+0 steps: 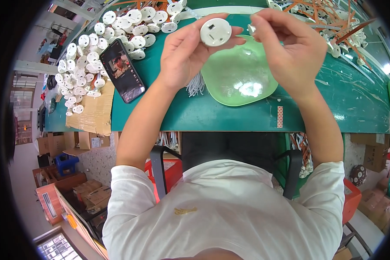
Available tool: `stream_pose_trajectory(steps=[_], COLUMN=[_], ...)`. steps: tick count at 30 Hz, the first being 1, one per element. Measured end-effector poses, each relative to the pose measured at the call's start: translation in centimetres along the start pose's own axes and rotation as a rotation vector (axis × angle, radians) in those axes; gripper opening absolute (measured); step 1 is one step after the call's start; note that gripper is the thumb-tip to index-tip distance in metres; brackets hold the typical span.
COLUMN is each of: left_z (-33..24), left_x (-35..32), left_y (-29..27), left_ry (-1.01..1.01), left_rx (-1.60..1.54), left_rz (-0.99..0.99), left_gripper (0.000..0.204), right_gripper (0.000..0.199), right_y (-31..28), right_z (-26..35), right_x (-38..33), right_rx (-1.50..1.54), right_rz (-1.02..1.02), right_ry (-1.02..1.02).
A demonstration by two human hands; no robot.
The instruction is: Assembling small electronic components by threading wires through plastic bases at a manual workstation.
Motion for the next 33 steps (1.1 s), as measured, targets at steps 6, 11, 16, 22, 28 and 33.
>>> stream_pose_trajectory(steps=[6, 11, 16, 22, 28, 33], left_z=[-2.0, -1.9, -2.5, -2.8, -1.9, -1.8], left_x=[-0.7, -0.8, -0.6, -0.7, -0.8, -0.8], left_y=[0.5, 0.8, 0.9, 0.5, 0.7, 0.5], left_ry=[0.075, 0.099, 0.223, 0.37, 0.271, 0.254], left_rx=[0.127, 0.241, 0.327, 0.34, 0.208, 0.213], left_rz=[0.292, 0.504, 0.178, 0.013, 0.078, 0.086], left_gripper=[0.046, 0.043, 0.047, 0.045, 0.043, 0.044], right_gripper=[0.016, 0.015, 0.016, 0.021, 0.02, 0.019], right_y=[-1.0, -0.6, -0.3, 0.4, 0.6, 0.6], right_z=[0.3, 0.5, 1.0, 1.7, 1.5, 1.5], right_x=[-0.3, -0.6, -0.9, -0.9, -0.9, -1.1], right_rx=[0.135, 0.152, 0.008, -0.184, -0.15, -0.193], right_rz=[-0.102, -0.12, -0.07, 0.182, 0.104, 0.128], right_ry=[-0.252, -0.212, -0.319, -0.745, -0.772, -0.784])
Point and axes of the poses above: each hand's wrist, its own x-axis towards the middle knuckle, its own y-axis out of the palm, z = x × y, the point moved 2 cm from there along x, towards the middle knuckle, and after that the axes turned 8 degrees about -z, right-handed, at the moved point
